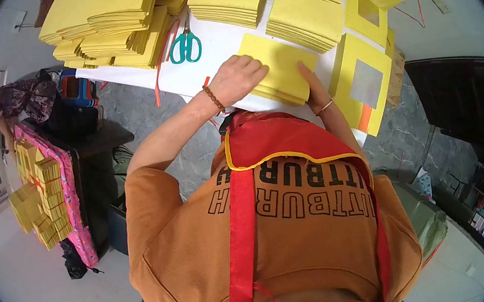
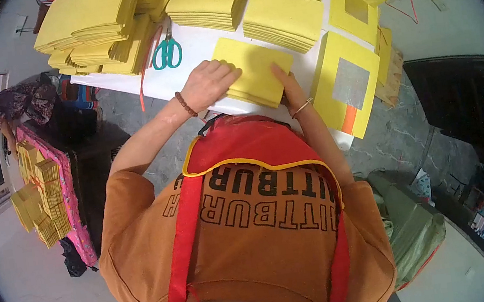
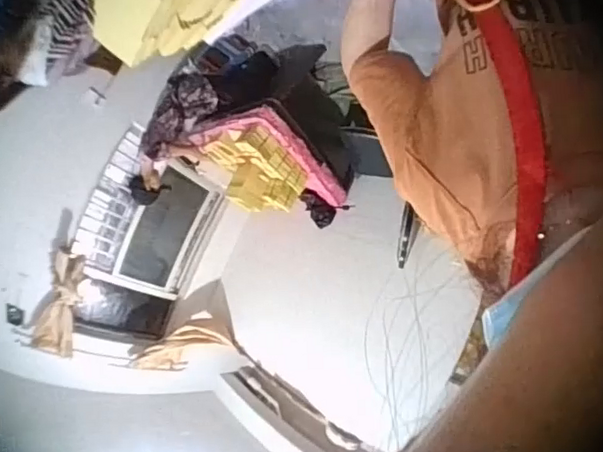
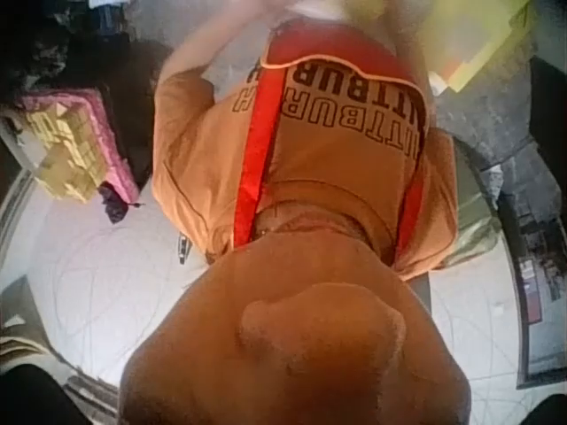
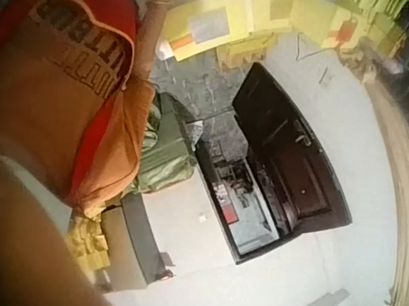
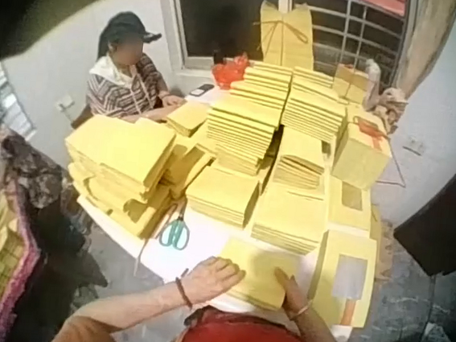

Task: Folding and stacking sheets of yellow ritual paper at a workspace table.

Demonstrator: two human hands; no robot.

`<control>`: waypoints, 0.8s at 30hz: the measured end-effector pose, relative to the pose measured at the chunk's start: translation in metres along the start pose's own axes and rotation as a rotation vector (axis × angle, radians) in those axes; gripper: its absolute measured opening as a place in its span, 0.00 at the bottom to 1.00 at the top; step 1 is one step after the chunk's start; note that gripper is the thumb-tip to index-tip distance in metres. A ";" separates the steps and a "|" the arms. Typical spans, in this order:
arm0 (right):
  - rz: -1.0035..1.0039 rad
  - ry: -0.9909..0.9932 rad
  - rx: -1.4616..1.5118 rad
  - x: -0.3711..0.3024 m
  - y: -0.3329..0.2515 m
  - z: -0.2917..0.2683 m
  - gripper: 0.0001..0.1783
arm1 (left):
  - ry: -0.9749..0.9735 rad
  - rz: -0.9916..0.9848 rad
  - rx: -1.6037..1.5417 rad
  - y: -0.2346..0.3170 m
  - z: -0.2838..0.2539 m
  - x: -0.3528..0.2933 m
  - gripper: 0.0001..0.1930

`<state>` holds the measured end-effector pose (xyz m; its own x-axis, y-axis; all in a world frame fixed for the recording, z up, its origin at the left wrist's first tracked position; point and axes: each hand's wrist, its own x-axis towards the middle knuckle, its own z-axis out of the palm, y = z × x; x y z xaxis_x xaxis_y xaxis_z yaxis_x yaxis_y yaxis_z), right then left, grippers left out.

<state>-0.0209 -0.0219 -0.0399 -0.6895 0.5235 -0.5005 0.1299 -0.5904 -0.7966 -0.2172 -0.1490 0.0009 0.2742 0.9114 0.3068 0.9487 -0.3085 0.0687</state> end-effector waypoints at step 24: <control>-0.186 0.113 0.230 -0.083 -0.047 -0.076 0.22 | 0.514 -0.456 -0.137 -0.035 0.017 -0.037 0.19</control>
<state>0.0846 0.0087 0.0134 -0.6008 0.6933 -0.3980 -0.1648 -0.5946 -0.7869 -0.2574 -0.1671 -0.0290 -0.2875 0.7240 0.6270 0.9139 0.0115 0.4059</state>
